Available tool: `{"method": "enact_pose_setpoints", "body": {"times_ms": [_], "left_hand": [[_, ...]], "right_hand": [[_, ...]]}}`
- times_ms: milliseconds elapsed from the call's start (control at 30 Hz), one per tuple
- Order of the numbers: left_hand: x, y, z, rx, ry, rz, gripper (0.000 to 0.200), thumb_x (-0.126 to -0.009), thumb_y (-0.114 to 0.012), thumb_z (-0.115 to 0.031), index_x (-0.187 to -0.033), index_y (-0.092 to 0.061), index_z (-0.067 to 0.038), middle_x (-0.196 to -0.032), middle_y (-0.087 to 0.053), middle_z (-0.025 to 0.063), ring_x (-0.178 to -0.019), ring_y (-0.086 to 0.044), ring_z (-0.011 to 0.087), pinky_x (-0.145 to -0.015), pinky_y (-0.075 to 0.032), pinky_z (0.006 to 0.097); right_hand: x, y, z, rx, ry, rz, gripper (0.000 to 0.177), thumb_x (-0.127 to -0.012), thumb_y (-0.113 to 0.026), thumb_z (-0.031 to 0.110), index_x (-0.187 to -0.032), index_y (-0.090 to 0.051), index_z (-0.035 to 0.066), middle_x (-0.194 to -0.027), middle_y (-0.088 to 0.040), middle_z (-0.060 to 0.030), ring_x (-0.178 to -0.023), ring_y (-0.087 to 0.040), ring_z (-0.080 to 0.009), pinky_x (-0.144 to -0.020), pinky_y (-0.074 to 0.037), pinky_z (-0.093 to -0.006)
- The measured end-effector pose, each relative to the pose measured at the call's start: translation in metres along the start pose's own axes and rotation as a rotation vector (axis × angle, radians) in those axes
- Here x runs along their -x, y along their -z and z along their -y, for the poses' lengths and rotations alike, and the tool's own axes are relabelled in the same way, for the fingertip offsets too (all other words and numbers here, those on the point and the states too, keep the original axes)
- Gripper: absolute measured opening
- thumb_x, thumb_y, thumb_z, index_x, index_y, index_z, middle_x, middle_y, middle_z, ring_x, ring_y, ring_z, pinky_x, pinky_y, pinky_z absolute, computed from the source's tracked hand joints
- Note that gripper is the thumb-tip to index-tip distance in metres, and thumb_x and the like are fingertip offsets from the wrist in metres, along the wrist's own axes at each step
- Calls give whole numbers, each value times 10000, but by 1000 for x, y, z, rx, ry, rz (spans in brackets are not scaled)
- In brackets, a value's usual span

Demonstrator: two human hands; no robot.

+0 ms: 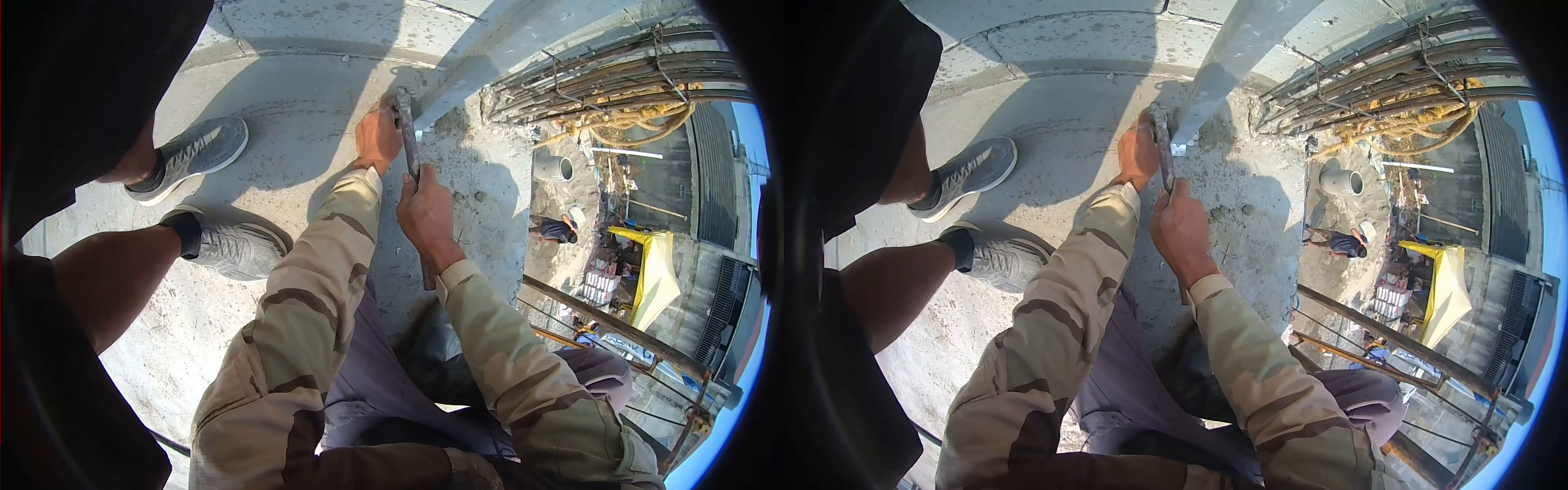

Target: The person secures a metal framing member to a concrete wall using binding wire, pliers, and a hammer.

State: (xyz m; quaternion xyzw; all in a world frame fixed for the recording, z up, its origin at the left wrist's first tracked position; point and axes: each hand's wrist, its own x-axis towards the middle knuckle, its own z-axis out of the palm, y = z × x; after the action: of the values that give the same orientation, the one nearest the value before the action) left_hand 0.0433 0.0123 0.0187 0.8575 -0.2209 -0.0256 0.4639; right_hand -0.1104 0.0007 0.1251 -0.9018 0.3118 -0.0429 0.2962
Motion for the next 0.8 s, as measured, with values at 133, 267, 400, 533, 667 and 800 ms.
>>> {"method": "enact_pose_setpoints", "body": {"times_ms": [133, 267, 400, 533, 667, 800], "left_hand": [[2, -3, 0, -60, 3, -27, 489, -829, -739, -162, -1286, -589, -70, -1032, -723, 183, -913, -706, 410, -786, -550, 494], [3, 1, -2, 41, -6, -27, 497, -817, -741, -151, -1284, -593, -68, -1041, -724, 186, -901, -706, 412, -767, -553, 497], [1, -4, 6, -4, -23, -46, 523, -815, -752, -167, -1297, -585, -53, -1021, -724, 207, -895, -707, 423, -759, -560, 506], [2, -9, 9, 9, -40, -59, 549, -821, -758, -176, -1320, -570, -49, -1016, -721, 226, -898, -706, 433, -770, -563, 510], [-4, -4, 6, 3, 74, 61, 598, -847, -746, -171, -1385, -510, -60, -1060, -708, 242, -935, -694, 444, -802, -564, 511], [6, 2, 11, 152, -60, -134, 757, -816, -789, -90, -1479, -424, -64, -1184, -670, 225, -1069, -658, 427, -889, -553, 474]], "right_hand": [[6, 5, 9, -100, 36, -74, 208, -1010, -579, 162, -1066, -495, -19, -678, -616, -304, -637, -616, -528, -542, -434, -590], [3, 0, -1, -85, 42, -88, 223, -1009, -583, 180, -1056, -500, -22, -691, -621, -312, -651, -620, -535, -563, -441, -601], [2, 3, 0, -1, 48, -65, 237, -1003, -573, 168, -1096, -486, -32, -689, -632, -310, -642, -635, -526, -558, -461, -597], [6, -1, -6, -3, 63, -79, 235, -1005, -571, 162, -1096, -489, -38, -688, -631, -313, -646, -636, -527, -564, -464, -595], [-4, 2, -8, 53, 67, -52, 231, -1005, -578, 154, -1100, -482, -33, -692, -633, -304, -640, -636, -517, -555, -465, -584], [10, 7, -2, -33, 236, -226, 273, -1017, -578, 187, -1155, -520, -42, -669, -616, -275, -629, -628, -506, -552, -447, -555]]}}
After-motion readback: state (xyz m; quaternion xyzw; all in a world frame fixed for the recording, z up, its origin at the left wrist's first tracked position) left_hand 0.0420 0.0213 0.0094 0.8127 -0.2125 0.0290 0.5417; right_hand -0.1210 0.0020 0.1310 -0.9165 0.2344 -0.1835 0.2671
